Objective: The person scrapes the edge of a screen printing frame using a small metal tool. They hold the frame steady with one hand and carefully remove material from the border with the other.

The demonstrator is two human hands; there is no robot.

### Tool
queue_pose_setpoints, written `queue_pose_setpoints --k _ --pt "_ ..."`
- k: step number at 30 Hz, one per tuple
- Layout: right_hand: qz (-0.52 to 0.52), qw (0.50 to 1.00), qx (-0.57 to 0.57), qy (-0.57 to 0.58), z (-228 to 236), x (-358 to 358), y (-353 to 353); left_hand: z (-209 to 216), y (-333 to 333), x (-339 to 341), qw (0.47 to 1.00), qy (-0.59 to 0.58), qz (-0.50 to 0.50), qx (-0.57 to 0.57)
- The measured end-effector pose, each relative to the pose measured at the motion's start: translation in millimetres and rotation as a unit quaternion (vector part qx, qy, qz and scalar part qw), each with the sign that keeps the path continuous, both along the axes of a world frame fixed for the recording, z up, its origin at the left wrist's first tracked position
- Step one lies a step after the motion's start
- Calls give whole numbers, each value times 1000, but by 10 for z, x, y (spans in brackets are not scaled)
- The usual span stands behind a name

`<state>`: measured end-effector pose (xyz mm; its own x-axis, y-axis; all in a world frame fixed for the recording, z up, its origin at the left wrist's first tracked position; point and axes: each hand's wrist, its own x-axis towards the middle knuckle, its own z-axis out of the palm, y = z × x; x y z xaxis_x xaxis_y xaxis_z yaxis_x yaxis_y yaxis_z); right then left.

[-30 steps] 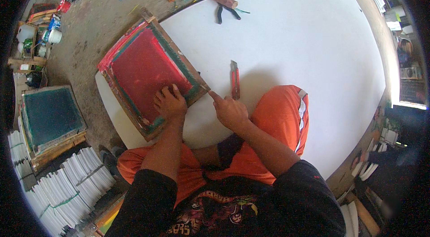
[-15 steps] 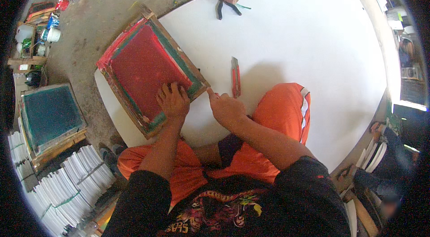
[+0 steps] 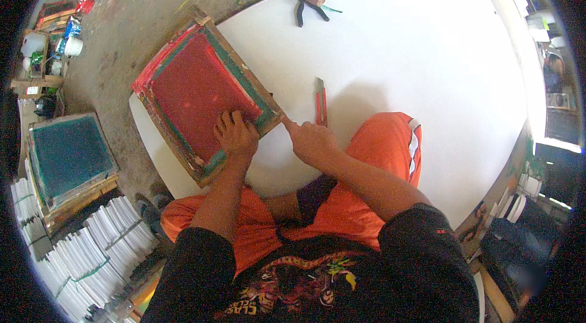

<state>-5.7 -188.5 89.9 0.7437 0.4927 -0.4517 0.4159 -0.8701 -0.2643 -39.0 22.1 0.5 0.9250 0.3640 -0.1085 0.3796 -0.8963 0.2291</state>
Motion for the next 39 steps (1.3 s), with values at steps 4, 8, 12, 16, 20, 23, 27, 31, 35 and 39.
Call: queue_pose_setpoints --k 4,8,12,16,20,23,27,31,35,39 --pt "-32 999 1 33 -2 -83 -50 15 -11 -25 1000 -13 4 -4" --pt "-53 998 10 32 -27 -89 -81 -1 -12 -34 1000 -6 7 -16" --pt "-45 998 13 32 22 6 -48 -22 -6 -25 1000 -9 6 0" --pt "-34 998 -15 40 120 56 1 -17 -1 -17 1000 -6 10 -6" --pt "-33 999 -6 31 106 9 -14 -17 3 -9 1000 -12 8 -3" --pt "-22 999 -11 23 115 -13 12 -37 -1 -25 1000 -20 5 -1" --pt "3 999 -39 7 48 -30 100 -95 -10 -35 1000 -14 -10 12" --pt "-8 999 5 38 -126 63 56 -127 -6 -51 998 -33 -42 39" --pt "29 998 32 38 -111 237 10 -143 37 -49 995 -58 -67 50" --pt "41 999 -25 -15 -26 48 50 -12 7 -14 998 -16 -45 30"
